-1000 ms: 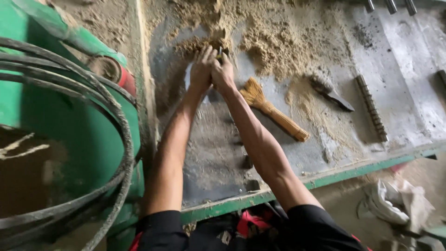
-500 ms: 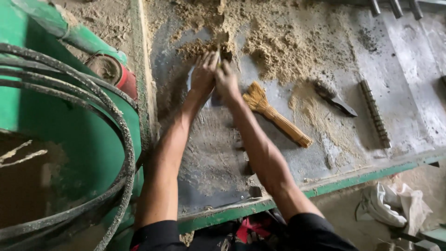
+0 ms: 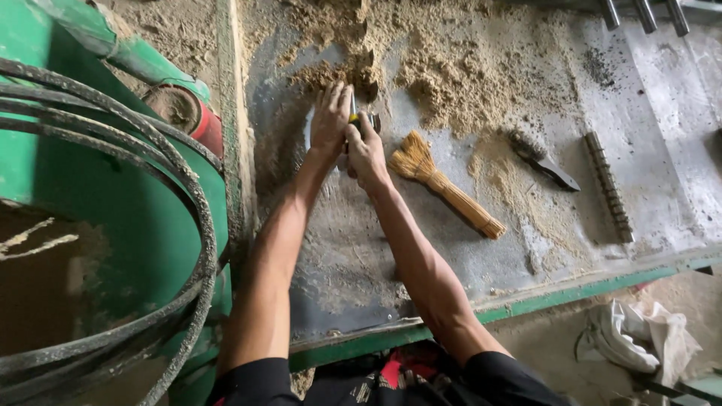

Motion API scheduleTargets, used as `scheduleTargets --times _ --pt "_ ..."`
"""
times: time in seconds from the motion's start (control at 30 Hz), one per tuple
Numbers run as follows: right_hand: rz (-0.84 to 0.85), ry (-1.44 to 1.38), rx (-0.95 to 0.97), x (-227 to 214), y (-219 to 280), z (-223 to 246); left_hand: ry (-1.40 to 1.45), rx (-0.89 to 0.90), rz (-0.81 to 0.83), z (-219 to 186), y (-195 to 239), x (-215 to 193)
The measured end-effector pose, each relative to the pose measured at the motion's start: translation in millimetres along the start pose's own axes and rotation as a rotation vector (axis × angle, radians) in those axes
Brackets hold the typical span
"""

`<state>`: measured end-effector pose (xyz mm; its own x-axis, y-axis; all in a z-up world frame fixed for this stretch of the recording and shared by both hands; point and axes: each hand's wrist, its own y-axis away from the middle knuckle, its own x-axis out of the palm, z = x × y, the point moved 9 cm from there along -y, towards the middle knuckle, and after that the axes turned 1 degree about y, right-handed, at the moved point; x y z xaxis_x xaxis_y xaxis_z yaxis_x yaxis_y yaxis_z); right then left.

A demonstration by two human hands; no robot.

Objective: Cleaning rice bran and dust from a metal machine tray using a brush and a screwdriver tool.

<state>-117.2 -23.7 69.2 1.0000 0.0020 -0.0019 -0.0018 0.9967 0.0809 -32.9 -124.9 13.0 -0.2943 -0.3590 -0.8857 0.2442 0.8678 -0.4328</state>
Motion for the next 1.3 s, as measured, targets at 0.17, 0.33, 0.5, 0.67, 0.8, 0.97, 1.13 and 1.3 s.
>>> scheduleTargets --times 0.17,0.33,0.5,0.67,0.8,0.97,1.13,1.3 --pt "0.023 0.139 0.185 -3.7 29.9 -4.0 0.276 0.056 0.044 -4.1 22.3 22.5" --pt "0.041 0.126 0.162 -3.6 -12.6 -16.8 0.234 0.082 0.023 -18.1 10.1 -27.6" --pt "0.031 0.104 -0.005 -24.8 -101.2 -32.3 0.209 0.015 0.005 -31.5 1.1 -105.0" --pt "0.151 0.103 0.009 -30.9 -54.5 72.7 0.135 0.174 0.351 -47.0 11.9 -53.0" --pt "0.155 0.080 -0.010 -55.7 -3.9 118.7 0.115 0.169 0.265 -26.4 -7.1 -3.5" --pt "0.193 0.324 -0.012 -101.6 53.9 107.7 0.105 0.072 0.119 -10.1 -31.0 -3.6" --pt "0.142 0.337 0.138 -127.2 83.9 67.8 0.174 -0.011 -0.155 -20.6 -1.1 -67.0" --pt "0.204 0.288 0.127 -116.9 88.8 11.7 0.422 0.156 -0.061 -77.8 55.5 -124.6"
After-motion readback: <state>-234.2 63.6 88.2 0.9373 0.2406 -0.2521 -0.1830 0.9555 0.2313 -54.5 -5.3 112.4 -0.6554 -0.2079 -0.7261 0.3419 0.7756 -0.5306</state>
